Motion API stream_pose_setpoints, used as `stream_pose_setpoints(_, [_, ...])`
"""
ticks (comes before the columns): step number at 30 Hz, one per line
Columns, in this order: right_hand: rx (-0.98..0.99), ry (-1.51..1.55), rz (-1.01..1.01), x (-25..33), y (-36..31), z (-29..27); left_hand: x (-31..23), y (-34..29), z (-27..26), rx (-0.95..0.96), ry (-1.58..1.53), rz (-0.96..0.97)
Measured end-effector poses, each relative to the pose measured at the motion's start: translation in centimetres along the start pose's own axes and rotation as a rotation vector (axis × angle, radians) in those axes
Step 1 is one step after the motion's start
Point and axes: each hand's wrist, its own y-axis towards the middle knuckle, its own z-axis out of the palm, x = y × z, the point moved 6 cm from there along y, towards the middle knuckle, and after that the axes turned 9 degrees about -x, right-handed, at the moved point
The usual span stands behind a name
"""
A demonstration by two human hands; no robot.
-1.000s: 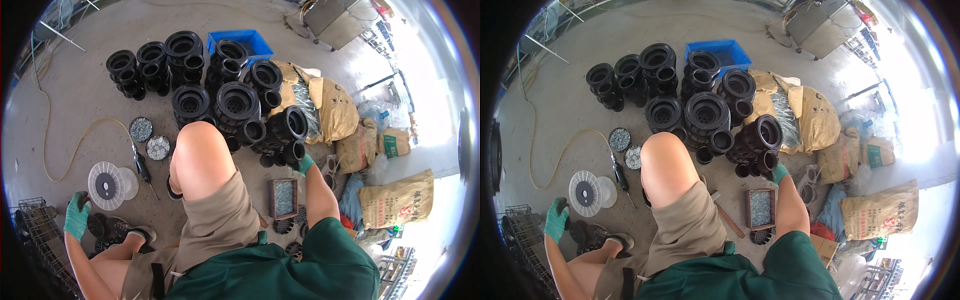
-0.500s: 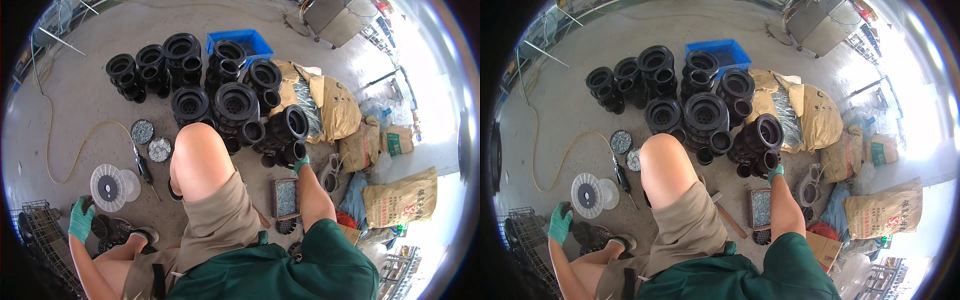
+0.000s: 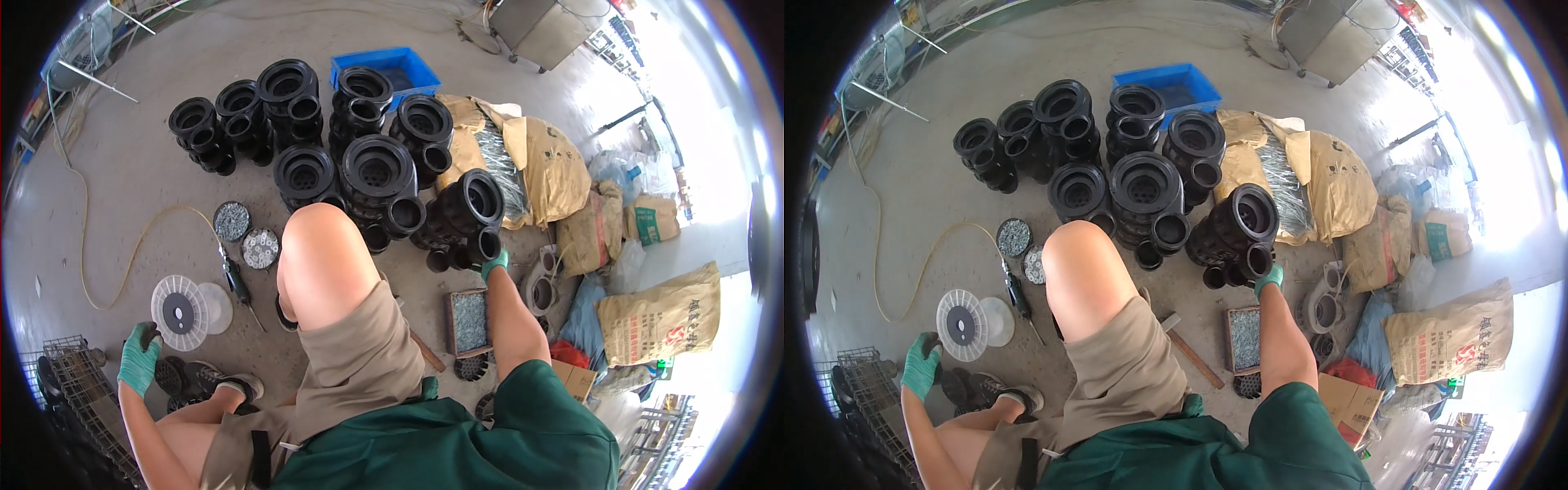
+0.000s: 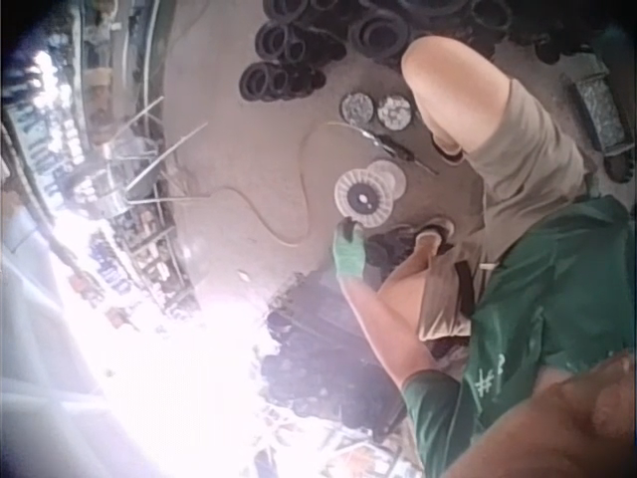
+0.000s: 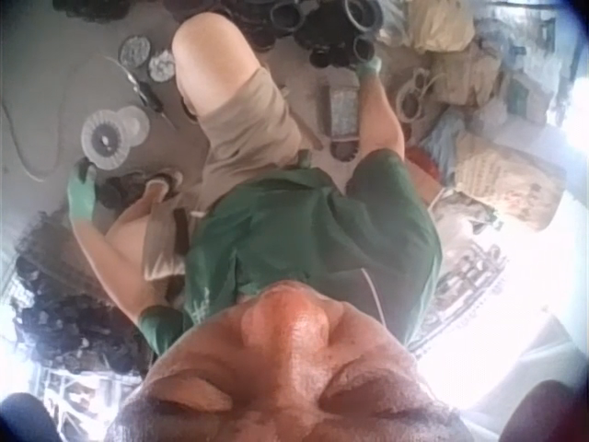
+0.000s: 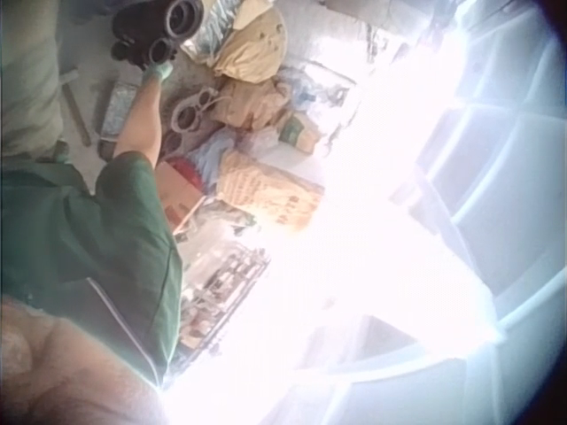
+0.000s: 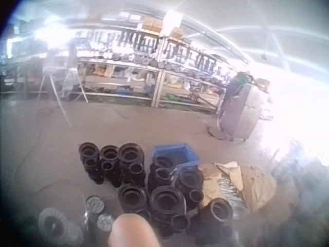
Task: The person picks up a black plastic component and a circular base from the floor, fits them together, and uses a pneumatic screwdriver to secure them with screws from a tray.
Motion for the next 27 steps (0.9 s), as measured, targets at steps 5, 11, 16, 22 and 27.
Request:
stream_pose_setpoints(5, [0.073,-0.052,0.044,-0.2,1.5,-0.2,-1.5,0.4,0.9,0.021,0.014,-0.023])
stream_pose_setpoints(11, [0.239,-0.093,-0.067,0.4,0.1,-1.9,-1.3,0.6,0.4,0.002,0.088,0.061])
stream_pose_setpoints(16, [0.048,-0.003,-0.177,1.5,-3.7,-4.8,-0.3,0.1,-0.6,0.011,0.062,0.106])
stream_pose_setpoints(22, [0.032,0.153,-0.828,13.8,-13.1,-4.4,-0.7,1.6,-0.3,0.0,-0.112,0.163])
stream_pose_setpoints(27, [0.566,0.186,-0.967,17.5,-32.6,10.3,-2.0,2.0,-3.1,-0.257,-0.223,0.377])
